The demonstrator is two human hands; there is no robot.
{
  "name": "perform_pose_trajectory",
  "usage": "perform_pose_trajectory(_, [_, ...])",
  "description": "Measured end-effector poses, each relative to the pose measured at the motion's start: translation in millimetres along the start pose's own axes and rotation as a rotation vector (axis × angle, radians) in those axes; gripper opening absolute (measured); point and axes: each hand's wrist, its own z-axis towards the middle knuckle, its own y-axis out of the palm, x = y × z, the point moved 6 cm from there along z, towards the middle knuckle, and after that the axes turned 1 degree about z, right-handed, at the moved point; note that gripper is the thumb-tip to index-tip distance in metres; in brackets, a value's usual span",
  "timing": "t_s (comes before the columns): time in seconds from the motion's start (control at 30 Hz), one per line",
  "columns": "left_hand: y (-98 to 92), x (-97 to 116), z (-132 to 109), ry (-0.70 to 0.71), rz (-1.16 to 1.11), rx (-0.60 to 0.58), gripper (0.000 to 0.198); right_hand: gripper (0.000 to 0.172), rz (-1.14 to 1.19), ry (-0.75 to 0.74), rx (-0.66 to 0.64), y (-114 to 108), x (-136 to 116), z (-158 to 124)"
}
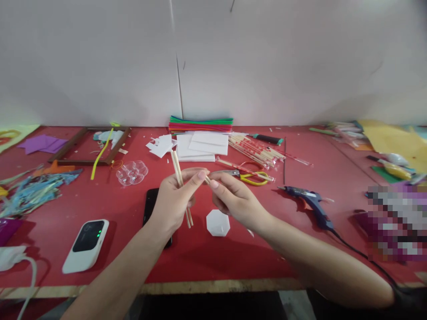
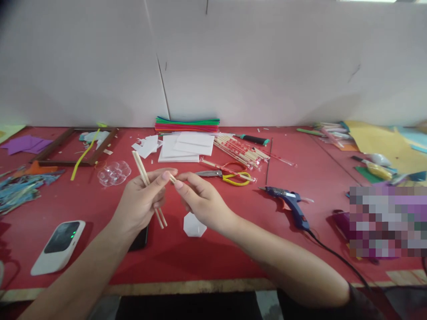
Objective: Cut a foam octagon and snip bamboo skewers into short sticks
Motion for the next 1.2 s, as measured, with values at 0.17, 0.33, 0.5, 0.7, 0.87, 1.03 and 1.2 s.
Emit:
perform_pose_trajectory(0.17, [0.8, 10.3, -10.6, 0.177, 0.126, 0.003, 0.014, 0.032, -0.038, -0.054, 0.015, -2.2, -2.1, -2.3])
perform_pose_trajectory(0.33, [6.4, 22.5, -18.1, 0.306, 0.25, -0.034, 0.008, 0.039, 0.006, -0.083, -0.001, -2.1, -7.3, -4.5])
perform_pose_trajectory(0.5, [2.8, 29.5, -20.5, 0.356, 0.357, 0.085, 0.008, 0.025, 0.044, -0.065, 0.041, -4.4, -7.7, -1.8])
perform_pose_trajectory(0.7, [4.0, 31.0, -23.8, 0.451, 0.487, 0.092, 0.014, 0.019, -0.116, -0.239, 0.084, -10.6, 0.7, -3.0])
perform_pose_trajectory(0.87, [-13.1, 31.4, -12.8, 0.435, 0.257, 0.218, 0.011, 0.014, -0.423, -0.301, 0.179, -18.8, 5.8, -16.2])
perform_pose_trajectory(1.03, [-11.0, 22.7, -5.3, 0.316, 0.055, 0.183, 0.019, 0.021, -0.466, -0.219, 0.216, -25.7, 15.2, -25.4])
perform_pose_trajectory(1.2, [15.8, -14.0, -14.6, 0.043, -0.077, -0.02, 0.03, 0.02, -0.506, -0.245, 0.19, -20.3, 7.8, -24.7])
